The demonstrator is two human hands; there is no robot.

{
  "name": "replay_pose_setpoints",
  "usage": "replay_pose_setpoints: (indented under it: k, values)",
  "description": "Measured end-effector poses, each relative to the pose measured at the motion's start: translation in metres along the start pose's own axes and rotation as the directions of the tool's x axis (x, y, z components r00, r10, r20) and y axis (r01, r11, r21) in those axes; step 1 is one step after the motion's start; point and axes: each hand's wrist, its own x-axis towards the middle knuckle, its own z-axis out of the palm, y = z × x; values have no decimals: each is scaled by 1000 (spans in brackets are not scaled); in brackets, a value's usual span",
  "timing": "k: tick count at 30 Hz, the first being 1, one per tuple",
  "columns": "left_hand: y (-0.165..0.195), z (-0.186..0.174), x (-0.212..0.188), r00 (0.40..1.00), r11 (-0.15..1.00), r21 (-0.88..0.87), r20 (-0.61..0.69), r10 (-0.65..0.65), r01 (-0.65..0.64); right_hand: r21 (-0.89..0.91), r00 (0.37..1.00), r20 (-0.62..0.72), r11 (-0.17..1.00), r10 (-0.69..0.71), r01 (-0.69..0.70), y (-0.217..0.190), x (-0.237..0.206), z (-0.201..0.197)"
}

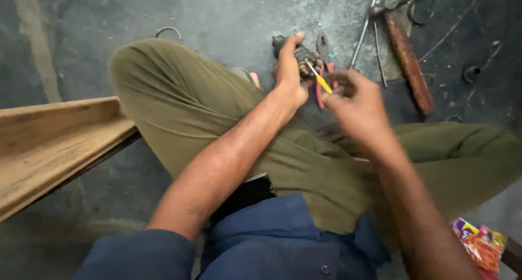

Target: The person sits on the floor and uses a screwdriver and pliers to adjust and tighten components of a small mechanical part. They repeatedly reposition the part and apply force with the tools, occasionally using a hammer to tap the assembly.

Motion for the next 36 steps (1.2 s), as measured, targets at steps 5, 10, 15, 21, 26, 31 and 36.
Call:
replay_pose_setpoints:
  k: [5,10,15,21,26,31,36]
  values:
    - [-3,-1,-2,999,1000,15,43,8,-9,759,874,352,443,336,-476,9,-7,-17]
    - [-3,3,-5,999,999,31,-40,36,-35,633,843,428,558,325,-536,6,3,-10]
    - [1,7,-9,996,999,29,-82,45,-43,226,970,102,944,223,-240,3,8,6]
    - [1,6,-9,995,1000,25,-94,17,-15,-827,901,250,406,-354,389,7,-8,12]
    - [0,7,-9,995,998,-19,-87,55,-57,-945,932,226,167,-283,280,-5,-16,26]
    - [0,8,-11,997,998,2,-57,57,-57,-474,842,-97,768,-531,431,-4,-14,25]
    - [-3,4,-13,999,999,26,-41,31,-30,741,868,364,459,338,-490,13,-12,-8]
